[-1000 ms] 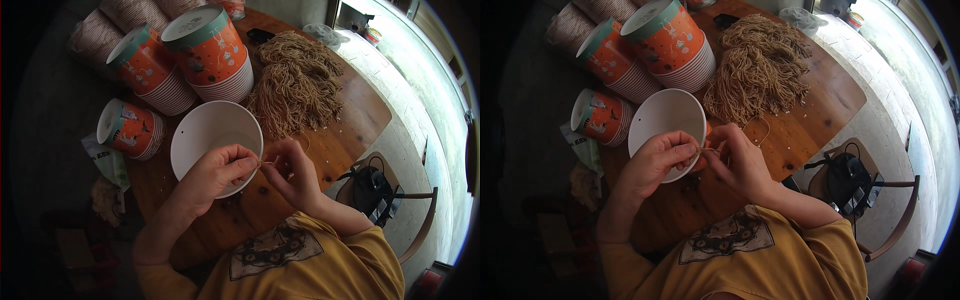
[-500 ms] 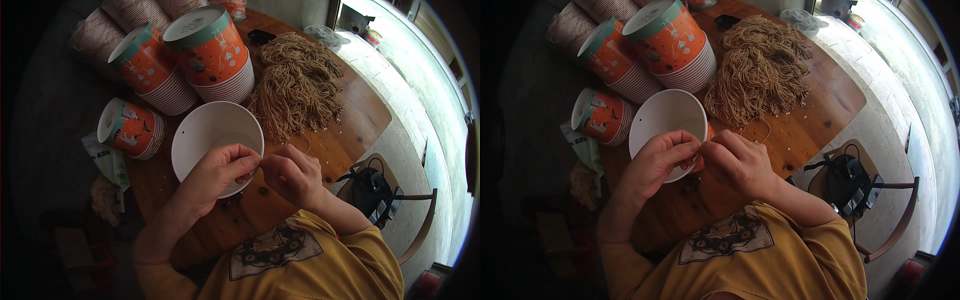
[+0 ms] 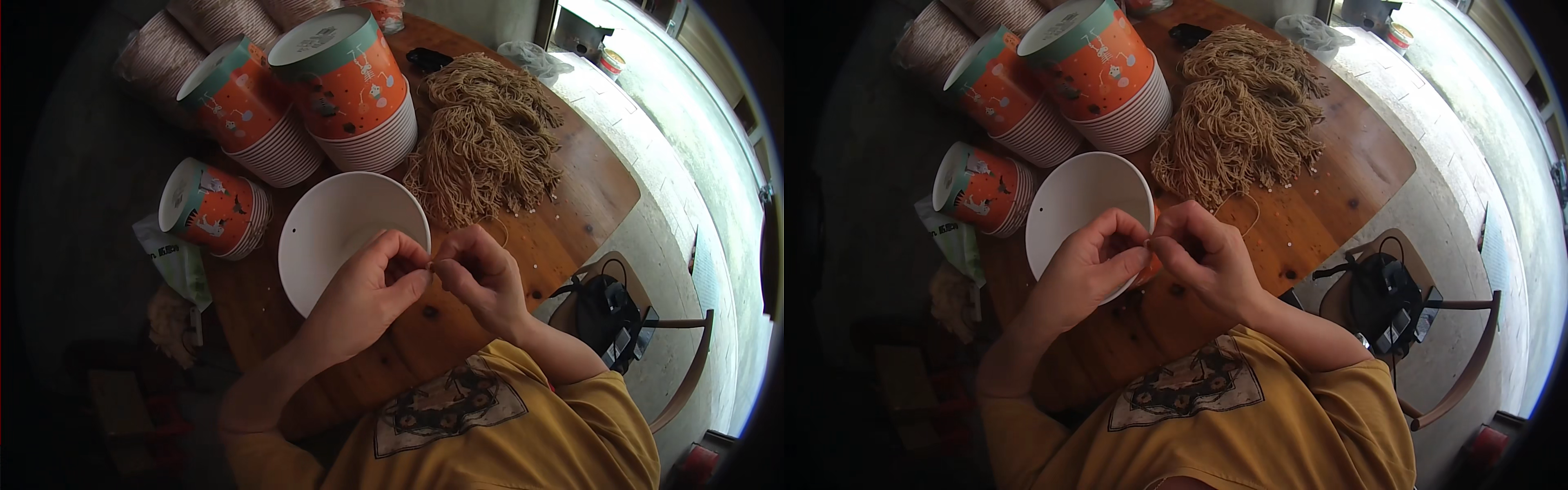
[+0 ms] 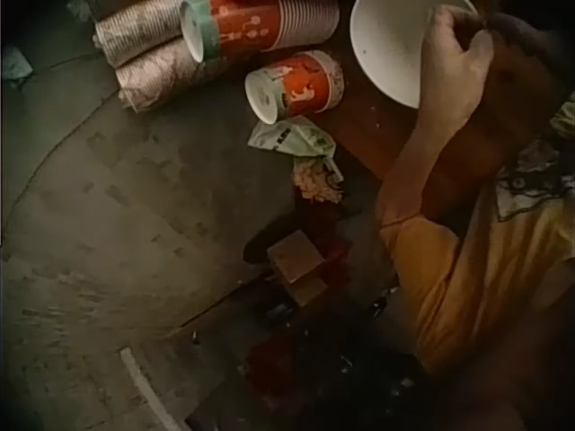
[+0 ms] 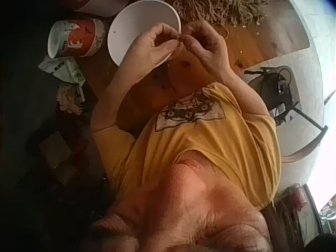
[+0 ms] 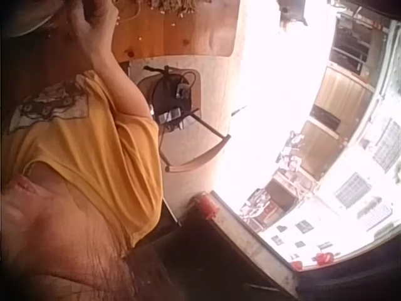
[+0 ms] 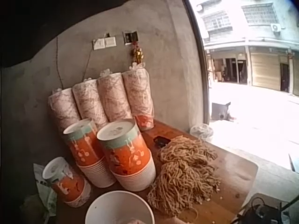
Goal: Manually attaching cord handles to decorative paper buckets.
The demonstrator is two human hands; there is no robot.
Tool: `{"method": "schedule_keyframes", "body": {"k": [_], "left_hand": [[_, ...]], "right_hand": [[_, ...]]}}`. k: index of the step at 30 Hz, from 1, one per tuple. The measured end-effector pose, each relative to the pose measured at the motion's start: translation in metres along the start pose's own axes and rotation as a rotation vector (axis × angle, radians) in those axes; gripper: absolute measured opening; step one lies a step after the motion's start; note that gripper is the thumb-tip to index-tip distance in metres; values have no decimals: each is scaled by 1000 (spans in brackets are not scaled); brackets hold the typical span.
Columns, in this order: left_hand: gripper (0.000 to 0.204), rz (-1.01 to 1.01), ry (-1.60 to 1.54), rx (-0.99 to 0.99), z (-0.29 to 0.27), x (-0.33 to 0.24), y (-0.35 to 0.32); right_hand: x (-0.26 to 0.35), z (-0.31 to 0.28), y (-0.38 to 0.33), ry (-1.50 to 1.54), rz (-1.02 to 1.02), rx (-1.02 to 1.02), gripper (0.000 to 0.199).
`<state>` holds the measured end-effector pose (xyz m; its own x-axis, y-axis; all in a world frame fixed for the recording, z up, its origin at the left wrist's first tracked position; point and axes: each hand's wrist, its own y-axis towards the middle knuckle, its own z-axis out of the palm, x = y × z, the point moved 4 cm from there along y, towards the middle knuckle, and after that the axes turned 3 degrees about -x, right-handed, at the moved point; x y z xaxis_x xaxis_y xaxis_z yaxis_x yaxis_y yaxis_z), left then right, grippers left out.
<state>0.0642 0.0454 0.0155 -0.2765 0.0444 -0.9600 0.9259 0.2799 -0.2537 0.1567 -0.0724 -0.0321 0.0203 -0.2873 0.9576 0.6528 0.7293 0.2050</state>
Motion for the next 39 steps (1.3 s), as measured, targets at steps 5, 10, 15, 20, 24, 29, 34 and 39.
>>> {"method": "schedule_keyframes", "body": {"k": [5, 10, 15, 20, 24, 29, 34, 39], "left_hand": [[9, 55, 73, -44, -2, 0, 1], [8, 113, 49, -33, -1, 0, 1], [9, 111, 61, -36, -1, 1, 2], [11, 123, 58, -48, -2, 2, 2], [13, 104, 55, -50, -6, 2, 2], [10, 57, 34, -28, -6, 3, 3], [13, 85, 25, -26, -5, 6, 2], [12, 83, 50, -37, -4, 4, 1]], "right_hand": [[0, -3, 1, 81, 25, -9, 10], [-3, -3, 1, 139, 20, 12, 10], [-1, 0, 0, 192, -7, 29, 12], [-5, 0, -2, 194, -19, 33, 12], [-5, -1, -3, 235, 15, 7, 11], [-2, 1, -1, 169, -55, -10, 9], [-1, -8, 0, 324, -78, -84, 8], [7, -12, 3, 207, -56, -43, 12]]}}
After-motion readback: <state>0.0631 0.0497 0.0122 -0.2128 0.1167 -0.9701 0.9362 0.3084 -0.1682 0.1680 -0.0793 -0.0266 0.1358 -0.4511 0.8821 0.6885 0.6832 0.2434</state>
